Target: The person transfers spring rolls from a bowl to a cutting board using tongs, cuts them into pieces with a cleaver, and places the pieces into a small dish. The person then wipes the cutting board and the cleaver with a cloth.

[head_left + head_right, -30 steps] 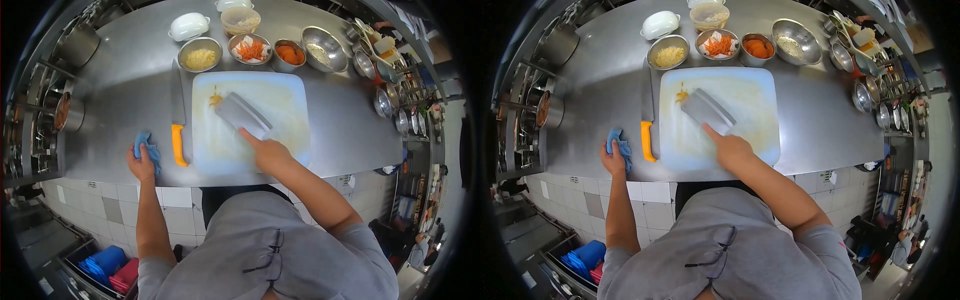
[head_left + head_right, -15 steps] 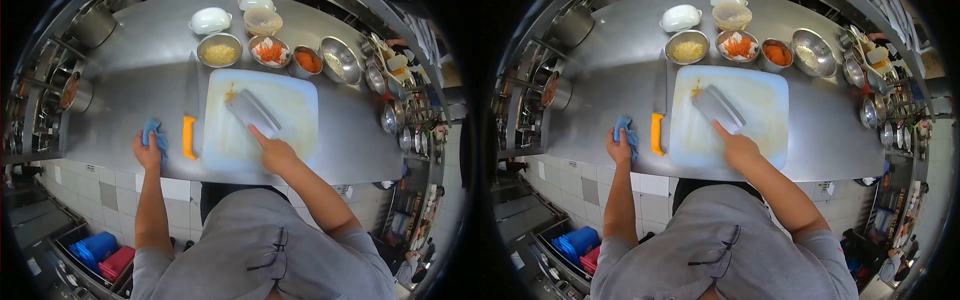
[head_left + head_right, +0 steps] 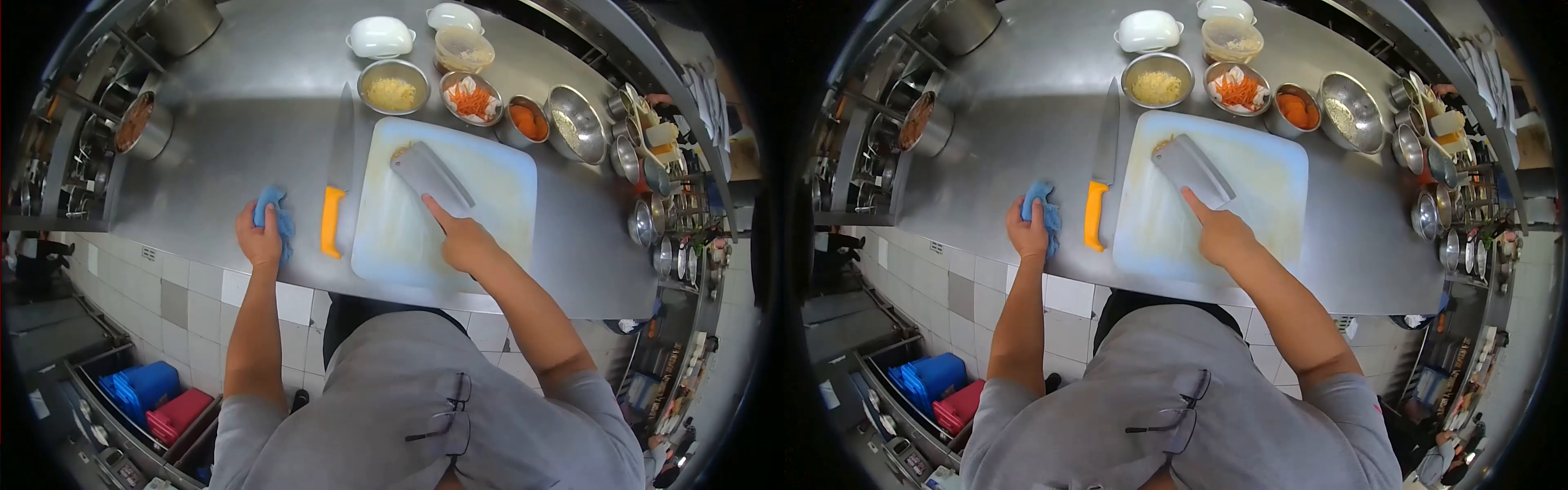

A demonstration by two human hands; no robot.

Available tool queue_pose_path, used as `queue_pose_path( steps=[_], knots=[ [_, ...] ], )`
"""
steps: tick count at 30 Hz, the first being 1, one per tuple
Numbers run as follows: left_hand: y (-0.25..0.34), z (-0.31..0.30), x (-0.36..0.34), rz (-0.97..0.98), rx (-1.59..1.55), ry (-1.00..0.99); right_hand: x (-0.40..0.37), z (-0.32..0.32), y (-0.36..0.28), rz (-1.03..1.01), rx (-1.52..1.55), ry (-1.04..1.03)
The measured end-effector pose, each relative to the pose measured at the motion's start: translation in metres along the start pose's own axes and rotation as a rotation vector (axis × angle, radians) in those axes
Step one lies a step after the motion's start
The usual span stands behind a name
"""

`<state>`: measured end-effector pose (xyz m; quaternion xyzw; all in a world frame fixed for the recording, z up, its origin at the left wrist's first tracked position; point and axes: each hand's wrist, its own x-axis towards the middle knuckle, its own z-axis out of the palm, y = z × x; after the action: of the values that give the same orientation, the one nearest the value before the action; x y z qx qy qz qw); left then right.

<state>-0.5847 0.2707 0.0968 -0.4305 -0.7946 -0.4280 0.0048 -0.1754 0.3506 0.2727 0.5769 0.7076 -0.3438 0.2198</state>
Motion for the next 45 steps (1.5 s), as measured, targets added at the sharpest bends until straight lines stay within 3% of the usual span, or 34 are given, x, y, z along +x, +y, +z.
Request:
queue_pose_path(
  steps=[2, 6, 9, 12, 16, 21, 26, 29, 33, 37, 43, 45],
  knots=[
    [0.005, 0.004, 0.009, 0.034, -0.047, 0.046, 0.000, -0.007, -0.001, -0.049, -0.019, 0.057],
    [0.002, 0.005, 0.008, -0.010, -0.041, 0.012, -0.063, 0.022, 0.055, -0.022, -0.066, -0.070],
    [0.004, 0.002, 0.007, -0.035, -0.022, 0.014, -0.089, 0.021, 0.062, 0.035, -0.139, -0.133],
    [0.005, 0.005, 0.009, -0.012, -0.013, -0.002, -0.038, 0.017, 0.055, -0.059, -0.162, -0.029],
    [0.007, 0.002, 0.006, -0.023, -0.020, 0.033, 0.003, -0.027, -0.005, 0.024, -0.031, -0.037],
    [0.010, 0.002, 0.008, -0.050, -0.010, 0.039, -0.030, 0.007, 0.069, -0.078, -0.093, 0.000],
    [0.008, 0.005, 0.007, -0.061, -0.006, 0.003, -0.083, 0.013, 0.125, 0.008, -0.240, -0.058],
    [0.009, 0.007, 0.007, -0.036, 0.034, -0.001, -0.046, -0.030, 0.080, 0.113, -0.058, -0.207],
    [0.002, 0.009, 0.005, -0.027, 0.011, -0.007, 0.031, -0.029, 0.057, -0.145, -0.069, 0.071],
    [0.007, 0.013, 0.003, -0.009, -0.051, 0.024, 0.020, -0.026, 0.078, -0.155, -0.090, 0.075],
    [0.002, 0.010, 0.003, -0.039, 0.020, 0.004, -0.040, -0.017, 0.126, -0.005, -0.146, -0.124],
    [0.004, 0.015, 0.005, -0.095, -0.090, 0.005, -0.013, -0.015, 0.123, -0.148, -0.153, -0.020]
  ],
)
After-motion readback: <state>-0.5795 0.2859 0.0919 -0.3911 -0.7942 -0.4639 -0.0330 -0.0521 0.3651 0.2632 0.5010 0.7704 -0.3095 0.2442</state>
